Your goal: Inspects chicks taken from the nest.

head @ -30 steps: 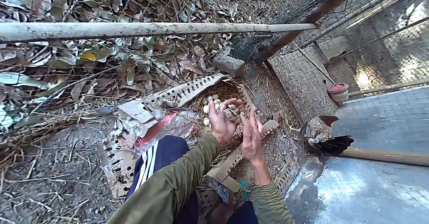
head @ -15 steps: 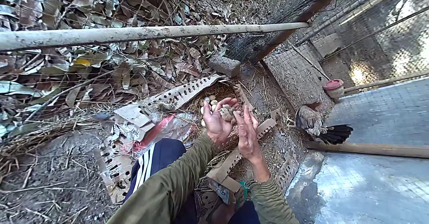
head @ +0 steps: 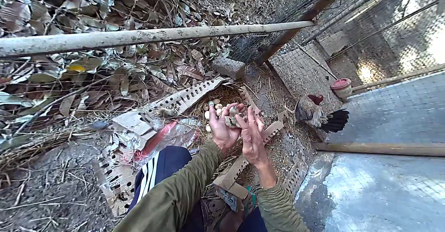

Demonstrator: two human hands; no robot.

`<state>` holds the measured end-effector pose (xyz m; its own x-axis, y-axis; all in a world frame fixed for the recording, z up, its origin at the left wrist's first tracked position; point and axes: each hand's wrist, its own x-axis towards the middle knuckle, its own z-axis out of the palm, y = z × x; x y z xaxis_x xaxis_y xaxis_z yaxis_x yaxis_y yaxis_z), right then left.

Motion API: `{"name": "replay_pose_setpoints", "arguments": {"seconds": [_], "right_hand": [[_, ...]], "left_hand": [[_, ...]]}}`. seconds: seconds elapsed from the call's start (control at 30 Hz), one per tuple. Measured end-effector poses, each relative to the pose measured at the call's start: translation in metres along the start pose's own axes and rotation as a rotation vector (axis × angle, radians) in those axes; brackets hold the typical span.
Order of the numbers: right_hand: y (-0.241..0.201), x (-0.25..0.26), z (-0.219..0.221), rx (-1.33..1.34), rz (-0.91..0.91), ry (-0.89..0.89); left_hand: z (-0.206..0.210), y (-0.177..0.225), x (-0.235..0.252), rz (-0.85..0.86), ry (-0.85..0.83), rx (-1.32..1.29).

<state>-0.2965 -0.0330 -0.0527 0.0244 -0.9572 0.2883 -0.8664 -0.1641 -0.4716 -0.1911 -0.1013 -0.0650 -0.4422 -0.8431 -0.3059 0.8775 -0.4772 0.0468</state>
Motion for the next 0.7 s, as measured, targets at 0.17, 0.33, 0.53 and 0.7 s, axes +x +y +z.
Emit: {"name": "replay_pose_setpoints", "arguments": {"seconds": [0.17,0.33,0.53,0.7], "right_hand": [[0.015,-0.010,0.000,-0.026,0.047,-0.016],[0.023,-0.017,-0.016,-0.038,0.113,0.003],[0.037,-0.020,0.018,0.417,0.396,0.180],[0.018,0.005,0.088,0.489,0.826,-0.101]], "left_hand": [[0.000,0.002,-0.001,-0.012,0.029,0.011],[0.003,-0.002,-0.005,-0.013,0.041,0.095],[0.000,0.008,-0.010,0.010,0.023,0.041],[-0.001,0.026,-0.031,0.017,0.039,0.034]]}}
